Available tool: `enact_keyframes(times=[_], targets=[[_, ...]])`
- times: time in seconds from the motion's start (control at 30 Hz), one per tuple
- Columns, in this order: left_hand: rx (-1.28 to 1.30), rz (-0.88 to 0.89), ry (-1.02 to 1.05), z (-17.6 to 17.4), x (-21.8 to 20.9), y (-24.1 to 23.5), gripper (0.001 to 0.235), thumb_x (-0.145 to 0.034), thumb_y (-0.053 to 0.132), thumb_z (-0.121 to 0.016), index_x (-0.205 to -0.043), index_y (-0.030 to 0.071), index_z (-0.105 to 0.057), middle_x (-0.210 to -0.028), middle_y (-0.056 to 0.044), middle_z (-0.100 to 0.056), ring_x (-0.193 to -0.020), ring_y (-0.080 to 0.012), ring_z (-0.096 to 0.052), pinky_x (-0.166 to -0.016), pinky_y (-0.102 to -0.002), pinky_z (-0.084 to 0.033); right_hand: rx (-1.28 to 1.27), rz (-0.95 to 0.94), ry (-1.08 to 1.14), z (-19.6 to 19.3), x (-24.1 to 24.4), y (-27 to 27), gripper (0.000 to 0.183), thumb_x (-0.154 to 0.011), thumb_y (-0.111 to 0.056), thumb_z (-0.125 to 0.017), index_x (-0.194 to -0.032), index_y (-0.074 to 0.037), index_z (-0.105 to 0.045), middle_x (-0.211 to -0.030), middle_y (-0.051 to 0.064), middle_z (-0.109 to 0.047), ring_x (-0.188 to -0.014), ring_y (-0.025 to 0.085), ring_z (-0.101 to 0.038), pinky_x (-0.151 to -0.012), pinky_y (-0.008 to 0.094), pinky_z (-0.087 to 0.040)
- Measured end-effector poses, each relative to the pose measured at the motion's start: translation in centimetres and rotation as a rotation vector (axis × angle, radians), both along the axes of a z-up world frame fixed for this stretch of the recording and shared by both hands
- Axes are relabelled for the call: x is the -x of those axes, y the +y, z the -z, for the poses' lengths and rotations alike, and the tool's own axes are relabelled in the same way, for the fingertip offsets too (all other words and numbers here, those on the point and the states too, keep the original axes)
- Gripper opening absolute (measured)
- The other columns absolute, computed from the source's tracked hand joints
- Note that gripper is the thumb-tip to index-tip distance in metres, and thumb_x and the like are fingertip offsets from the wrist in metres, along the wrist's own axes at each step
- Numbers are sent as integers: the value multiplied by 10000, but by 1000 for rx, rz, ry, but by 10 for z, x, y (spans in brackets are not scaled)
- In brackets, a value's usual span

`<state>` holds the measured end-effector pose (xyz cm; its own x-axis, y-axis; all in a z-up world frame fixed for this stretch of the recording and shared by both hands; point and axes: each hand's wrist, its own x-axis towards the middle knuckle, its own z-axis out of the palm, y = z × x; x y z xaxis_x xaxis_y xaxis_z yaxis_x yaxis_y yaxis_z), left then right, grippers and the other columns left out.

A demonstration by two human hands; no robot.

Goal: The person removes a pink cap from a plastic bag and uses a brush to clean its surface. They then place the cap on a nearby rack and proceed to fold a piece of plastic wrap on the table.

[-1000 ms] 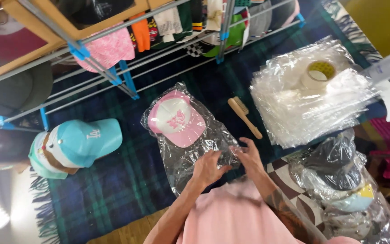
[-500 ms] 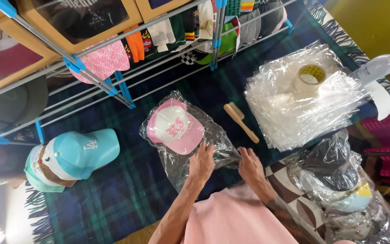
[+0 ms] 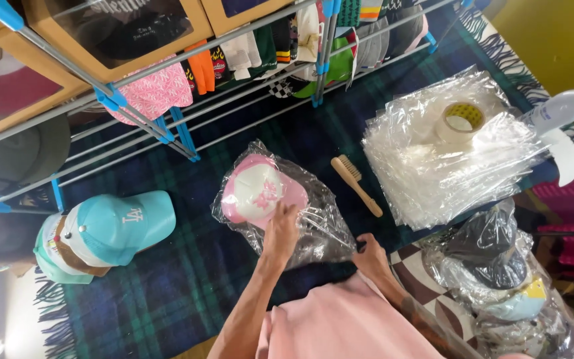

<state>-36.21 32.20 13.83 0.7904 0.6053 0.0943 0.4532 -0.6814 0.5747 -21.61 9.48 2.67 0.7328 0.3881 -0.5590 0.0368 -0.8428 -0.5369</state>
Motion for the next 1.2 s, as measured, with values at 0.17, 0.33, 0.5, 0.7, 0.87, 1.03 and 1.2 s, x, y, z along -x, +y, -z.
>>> enact_keyframes(times=[0.17, 0.33, 0.5, 0.7, 0.87, 1.03, 1.2], targets=[[44, 2, -173, -10, -6, -9, 130, -1042, 117, -542, -959, 54, -621, -869, -83, -542, -681, -284, -651, -581, -382, -560, -540, -203, -382, -114, 28, 15, 598, -842, -286, -797, -1317, -30, -538, -1152, 208, -626, -1064, 355, -646, -896, 462, -554], [140, 47, -249, -25, -13, -17, 212, -1061, 177, -537, -1006, 6, -648, -938, -131, -632, -609, -238, -634, -495, -336, -528, -814, -748, -457, -154, 43, 32, 298, -994, -112, -594, -1268, 2, -621, -1261, 197, -602, -1148, 355, -626, -972, 459, -535], [70, 7, -231, -49, -17, 3, 236, -1094, 218, -519, -950, 79, -644, -843, -61, -508, -703, -254, -664, -651, -353, -597, -368, -958, -93, -14, 25, 15, 241, -965, -176, -460, -1013, -182, -696, -912, 61, -707, -927, 320, -691, -841, 461, -561], [148, 172, -306, -62, -20, -10, 189, -1054, 239, -566, -936, 113, -641, -771, -52, -530, -726, -302, -659, -683, -387, -569, -509, -519, 68, -39, 22, 71, 392, -1008, -268, -545, -1386, -302, -641, -1163, 7, -769, -1085, 266, -730, -893, 470, -583], [435, 305, -218, -67, -20, -29, 100, -962, 208, -693, -980, 109, -696, -772, -85, -608, -734, -263, -659, -719, -389, -555, -642, -174, 332, -75, 39, 133, 186, -900, -178, -664, -1084, -189, -640, -886, 5, -649, -898, 210, -661, -808, 466, -600], [306, 107, -262, -41, 0, 63, 296, -988, 396, -699, -848, 141, -638, -675, -32, -548, -576, -194, -617, -620, -314, -531, -789, 302, 650, -74, 28, 151, 188, -763, -66, -820, -695, -45, -646, -530, 7, -497, -657, 141, -572, -697, 460, -621], [-1351, -497, 37, 129, 33, 185, 470, -1068, 580, -359, -1531, 515, -410, -1182, -3, -658, -1243, -130, -539, -1115, -301, -270, -915, 496, 885, -14, 54, 181, 138, -956, -301, -618, -968, -163, -612, -739, -38, -656, -746, 93, -662, -702, 282, -580]])
